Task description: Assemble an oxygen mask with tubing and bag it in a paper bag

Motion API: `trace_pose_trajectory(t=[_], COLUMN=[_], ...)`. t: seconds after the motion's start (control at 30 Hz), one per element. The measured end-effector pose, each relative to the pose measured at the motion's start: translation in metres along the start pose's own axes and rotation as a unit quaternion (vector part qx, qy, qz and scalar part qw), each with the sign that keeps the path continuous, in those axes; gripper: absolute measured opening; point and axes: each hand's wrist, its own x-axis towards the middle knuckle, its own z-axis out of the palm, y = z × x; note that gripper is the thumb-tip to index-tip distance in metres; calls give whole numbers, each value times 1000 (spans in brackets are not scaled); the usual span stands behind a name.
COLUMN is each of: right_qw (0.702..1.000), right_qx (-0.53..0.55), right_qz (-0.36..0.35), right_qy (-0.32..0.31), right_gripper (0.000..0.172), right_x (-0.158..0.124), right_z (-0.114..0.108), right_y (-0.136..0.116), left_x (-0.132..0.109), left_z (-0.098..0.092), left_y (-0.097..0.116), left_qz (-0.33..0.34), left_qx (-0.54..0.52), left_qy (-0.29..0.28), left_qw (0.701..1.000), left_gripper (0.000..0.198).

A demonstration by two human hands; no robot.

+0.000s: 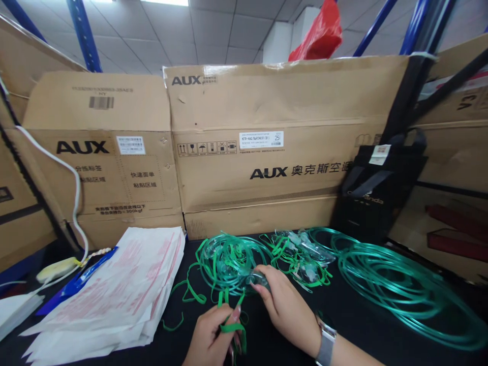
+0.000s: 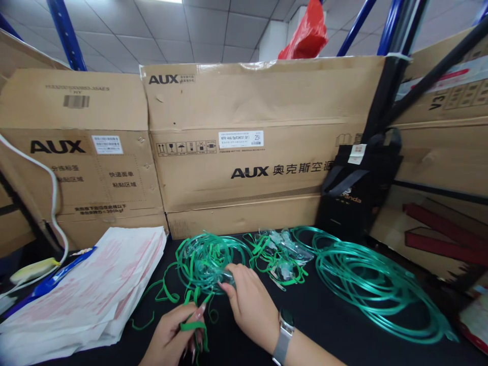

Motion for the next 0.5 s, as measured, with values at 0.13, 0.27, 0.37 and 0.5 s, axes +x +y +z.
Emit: trace_pose_trajectory(t=[0.13, 0.27, 0.37, 0.5], right_qw=[998, 995, 995, 993], right_qx=[44, 76, 87, 99], right_qz=[12, 15, 4, -17], right_qy=[-41, -57, -57, -58], right_gripper=[18, 20, 22, 24], right_x=[-2, -2, -2, -2], right_z=[-3, -5, -7, -11], right_y=[-4, -4, -3, -4], left_x=[4, 5, 5, 4], left_z=[-3, -5, -3, -2], left_y=[-2, -3, -2, 0], left_qz=[-34, -18, -16, -56], left_qx=[5, 31, 41, 23], left_qy=[-21, -55, -49, -78], left_qw=[999, 998, 998, 995], left_gripper=[43, 45, 45, 44])
